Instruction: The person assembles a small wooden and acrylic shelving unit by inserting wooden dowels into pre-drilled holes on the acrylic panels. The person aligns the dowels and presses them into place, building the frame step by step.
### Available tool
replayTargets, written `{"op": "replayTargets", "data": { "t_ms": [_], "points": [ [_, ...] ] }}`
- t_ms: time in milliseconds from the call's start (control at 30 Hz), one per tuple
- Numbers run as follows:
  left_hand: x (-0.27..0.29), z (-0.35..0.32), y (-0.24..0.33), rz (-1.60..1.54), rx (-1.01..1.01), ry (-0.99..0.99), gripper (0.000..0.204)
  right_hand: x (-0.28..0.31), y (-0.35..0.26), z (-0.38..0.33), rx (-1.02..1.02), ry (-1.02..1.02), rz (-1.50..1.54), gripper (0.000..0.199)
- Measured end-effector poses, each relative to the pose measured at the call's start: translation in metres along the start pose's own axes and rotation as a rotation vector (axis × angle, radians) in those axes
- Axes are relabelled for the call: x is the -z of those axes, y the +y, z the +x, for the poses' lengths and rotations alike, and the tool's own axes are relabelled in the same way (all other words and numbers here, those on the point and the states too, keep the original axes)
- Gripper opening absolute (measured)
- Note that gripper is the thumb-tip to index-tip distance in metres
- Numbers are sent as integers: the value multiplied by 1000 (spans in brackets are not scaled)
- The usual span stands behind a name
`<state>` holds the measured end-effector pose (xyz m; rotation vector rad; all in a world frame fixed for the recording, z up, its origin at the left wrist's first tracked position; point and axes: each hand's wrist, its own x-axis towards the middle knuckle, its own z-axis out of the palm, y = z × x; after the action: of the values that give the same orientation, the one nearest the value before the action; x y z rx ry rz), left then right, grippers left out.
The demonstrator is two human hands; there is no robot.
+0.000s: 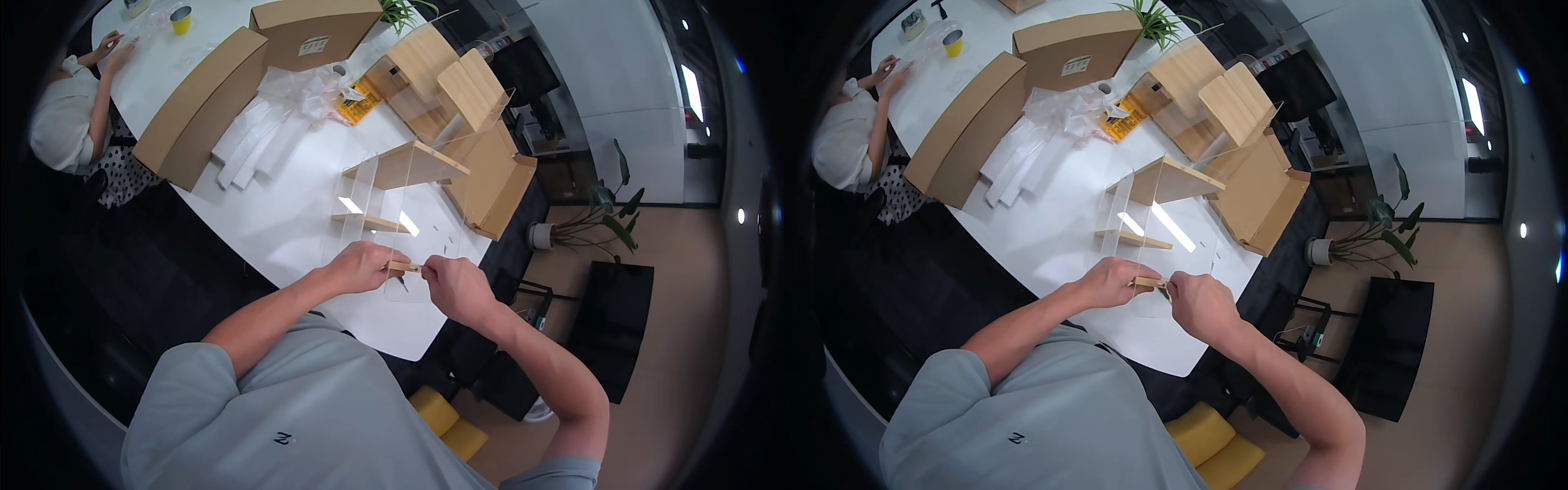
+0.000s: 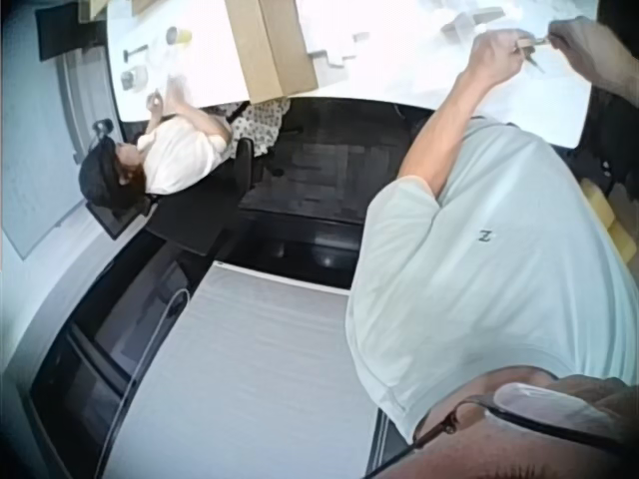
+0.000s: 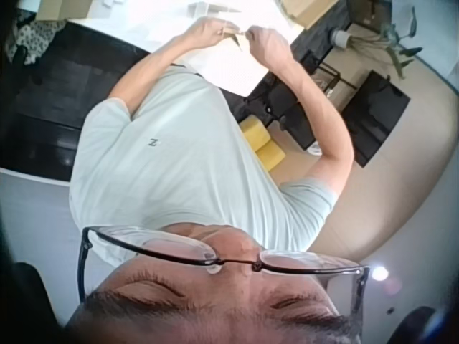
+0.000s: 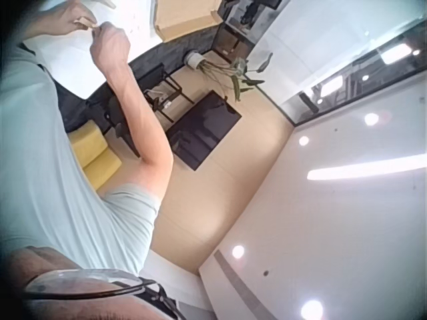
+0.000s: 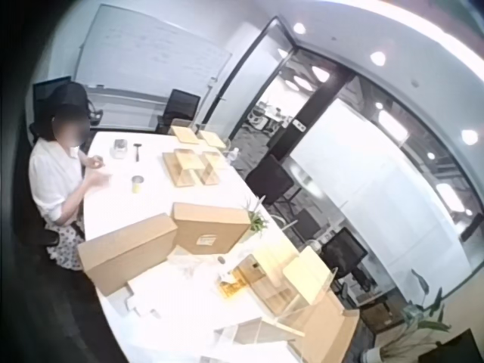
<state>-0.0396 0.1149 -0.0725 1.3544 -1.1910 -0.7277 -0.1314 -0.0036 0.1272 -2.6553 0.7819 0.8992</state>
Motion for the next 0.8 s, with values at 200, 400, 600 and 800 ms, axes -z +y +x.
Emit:
{"op": "replayTargets", "data": {
  "t_ms": [200, 400, 600, 800],
  "points": [
    [0, 1, 0, -3, 6, -19, 23, -4, 16, -3, 284, 84, -266, 12],
    [0, 1, 1, 4, 17, -23, 22, -4, 26, 6, 585, 176, -524, 9],
    [-1, 0, -2, 33, 0, -13, 23, -13, 5, 6, 248, 10, -395, 17],
    [0, 0, 1, 0, 18, -33, 23, -10, 4, 6, -112, -66, 261, 25]
  ]
}}
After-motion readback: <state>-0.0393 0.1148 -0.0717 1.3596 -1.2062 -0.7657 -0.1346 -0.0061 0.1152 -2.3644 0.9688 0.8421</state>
